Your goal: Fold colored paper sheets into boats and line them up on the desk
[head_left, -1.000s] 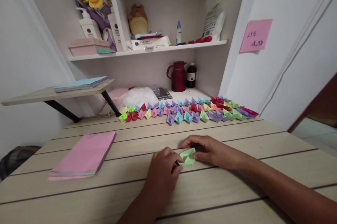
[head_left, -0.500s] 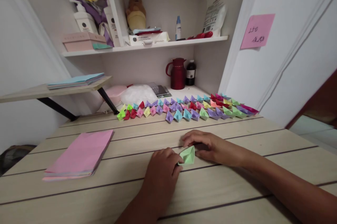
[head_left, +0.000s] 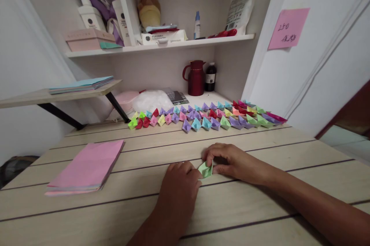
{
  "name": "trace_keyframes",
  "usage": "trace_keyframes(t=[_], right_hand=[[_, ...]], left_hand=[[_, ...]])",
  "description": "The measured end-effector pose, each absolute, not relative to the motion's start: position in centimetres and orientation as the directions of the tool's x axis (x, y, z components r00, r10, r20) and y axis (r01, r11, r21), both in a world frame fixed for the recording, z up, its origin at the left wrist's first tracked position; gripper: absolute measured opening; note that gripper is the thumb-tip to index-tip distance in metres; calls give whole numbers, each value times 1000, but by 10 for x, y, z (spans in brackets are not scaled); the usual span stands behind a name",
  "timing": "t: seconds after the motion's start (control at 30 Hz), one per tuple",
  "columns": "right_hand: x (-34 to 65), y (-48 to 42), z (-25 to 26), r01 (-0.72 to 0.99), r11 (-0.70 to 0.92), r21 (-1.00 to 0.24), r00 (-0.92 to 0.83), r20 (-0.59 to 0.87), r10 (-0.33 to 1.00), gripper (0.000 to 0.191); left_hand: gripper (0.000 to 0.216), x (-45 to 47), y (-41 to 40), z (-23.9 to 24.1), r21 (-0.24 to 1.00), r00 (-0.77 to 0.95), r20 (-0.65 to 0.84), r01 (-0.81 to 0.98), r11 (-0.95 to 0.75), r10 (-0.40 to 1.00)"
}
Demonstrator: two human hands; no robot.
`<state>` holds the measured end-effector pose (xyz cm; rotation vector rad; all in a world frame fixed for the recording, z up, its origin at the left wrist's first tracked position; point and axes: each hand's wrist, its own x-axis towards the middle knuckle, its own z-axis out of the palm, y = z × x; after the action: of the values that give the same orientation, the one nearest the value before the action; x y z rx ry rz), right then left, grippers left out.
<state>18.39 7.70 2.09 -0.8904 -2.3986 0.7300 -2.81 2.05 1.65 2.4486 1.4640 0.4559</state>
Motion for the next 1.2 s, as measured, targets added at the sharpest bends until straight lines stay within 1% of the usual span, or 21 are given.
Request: trace_keyframes(t=[0.17,0.27,0.37,0.47,0.57,0.73,0.8,0.87,0.9,0.93,1.0,1.1,1.2], right_hand=[[183,75,22,468,573,-673,-625,206,753,16],[182,75,22,440,540,-718,-616,197,763,13],[183,77,20,418,497,-761,-601,179,779,7],[184,78,19,428,478,-767,-590,163,790,6],[184,78,19,452,489,-746,-586,165,793,6],[181,77,19,447,499,-742,-588,176,789,10],[180,77,18,426,482,-765,-563,192,803,21],[180,77,15,408,453,-793,-528,201,825,40],[179,78,14,403,438,-803,-511,199,836,47],[179,78,12,404,428,-808,-500,197,843,49],[177,79,9,412,425,-806,-501,190,844,48],[174,79,6,415,442,-795,-514,196,835,46],[171,77,7,420,454,-786,-523,199,829,45]], left_hand=[[22,-29,19,14,429,367,188,804,-413,911],[19,-28,18,14,456,331,197,802,-385,923],[14,-28,18,15,456,345,212,792,-405,914],[8,-28,18,15,420,402,215,785,-456,890],[6,-28,17,16,380,430,215,790,-480,877],[13,-25,16,18,279,445,258,815,-507,857],[15,-26,17,18,217,436,291,837,-502,852],[18,-28,20,15,145,408,323,871,-470,854],[19,-30,23,13,106,394,336,887,-450,856],[20,-31,25,11,72,383,349,899,-432,856],[21,-34,30,5,33,333,375,928,-371,865],[18,-34,33,-2,29,276,389,950,-312,879],[11,-33,34,-4,129,211,380,952,-277,901]])
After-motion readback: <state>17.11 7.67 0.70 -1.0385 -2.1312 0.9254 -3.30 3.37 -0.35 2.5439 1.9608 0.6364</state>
